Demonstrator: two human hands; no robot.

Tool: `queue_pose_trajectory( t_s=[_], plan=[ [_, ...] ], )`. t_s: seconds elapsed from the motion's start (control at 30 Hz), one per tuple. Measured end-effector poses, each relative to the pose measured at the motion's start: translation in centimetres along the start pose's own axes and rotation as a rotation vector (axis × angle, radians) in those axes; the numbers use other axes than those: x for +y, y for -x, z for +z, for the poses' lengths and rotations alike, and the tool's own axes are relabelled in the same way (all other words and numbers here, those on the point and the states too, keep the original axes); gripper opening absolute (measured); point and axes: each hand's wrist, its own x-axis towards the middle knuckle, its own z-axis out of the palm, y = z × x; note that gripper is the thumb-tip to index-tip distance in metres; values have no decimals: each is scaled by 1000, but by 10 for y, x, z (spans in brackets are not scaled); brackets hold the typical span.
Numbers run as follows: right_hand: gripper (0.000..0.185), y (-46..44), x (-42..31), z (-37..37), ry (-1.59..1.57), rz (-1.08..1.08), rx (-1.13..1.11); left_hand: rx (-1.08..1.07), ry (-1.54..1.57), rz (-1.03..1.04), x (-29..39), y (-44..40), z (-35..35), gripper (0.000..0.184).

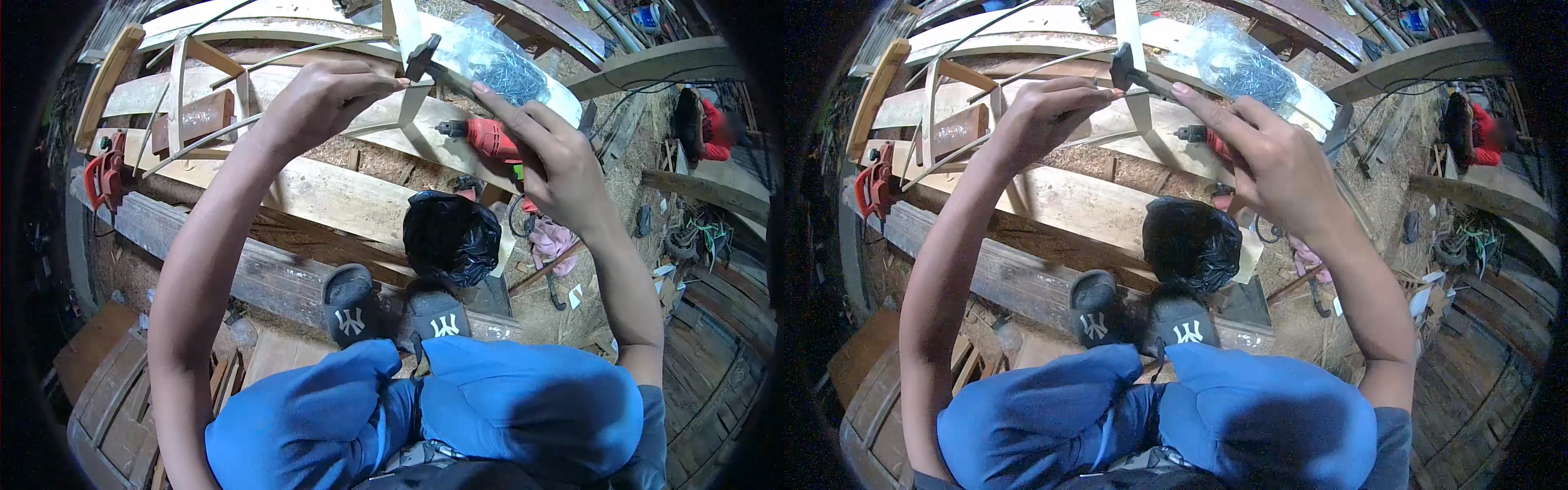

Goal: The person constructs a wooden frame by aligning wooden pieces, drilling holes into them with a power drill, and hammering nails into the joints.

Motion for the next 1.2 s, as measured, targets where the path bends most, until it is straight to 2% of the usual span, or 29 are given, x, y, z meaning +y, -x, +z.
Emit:
queue_pose_trajectory(
  t_s=[0.07, 0.13, 0.17, 0.23, 0.37, 0.4, 0.47, 0.5, 0.57, 0.73, 0.8, 0.93, 1.07, 1.13, 1.2],
  plan=[
    [78, 0, -1, -1, 7, 21, -6, 5, -14, 12, -1, -1, 1, 29],
    [79, -1, -2, 0, -90, -73, 136, 13, -30, 20, -1, -1, 1, 29],
    [79, 1, -3, 2, -90, -74, 135, 13, -21, 12, 0, 0, 0, 29],
    [88, 5, -4, 10, 95, 54, -36, 11, -17, 6, -1, 0, 0, 28],
    [93, 0, -3, 2, 15, 22, 5, 13, 10, -13, -3, 1, 4, 26],
    [93, -1, -3, -1, 15, 24, 4, 12, -6, -17, -2, 0, 3, 25],
    [78, -3, -5, -5, -49, -77, 122, 22, 3, -14, 0, -1, 1, 24],
    [78, -2, -4, -2, -49, -79, 120, 30, 11, -8, 1, 0, 0, 24],
    [78, 2, 1, 12, 139, -61, 40, 15, 11, -23, 1, -1, 0, 23],
    [81, -1, -2, 0, 94, 42, -31, 3, 29, -16, 2, -2, -1, 22],
    [80, -3, -4, -2, -28, -55, 175, -5, 12, -59, 5, -2, -3, 22],
    [82, 4, 1, 15, 125, -11, 7, 4, -1, -16, 0, -2, -2, 22],
    [84, 2, -4, 2, 97, 10, -21, -1, 24, -54, -1, -1, 0, 21],
    [84, 1, -3, 2, -41, -28, 130, 0, 19, -58, 0, -1, 1, 20],
    [85, 3, 0, 9, 40, -20, 43, 8, 54, -119, 2, -2, 1, 21]
  ],
)
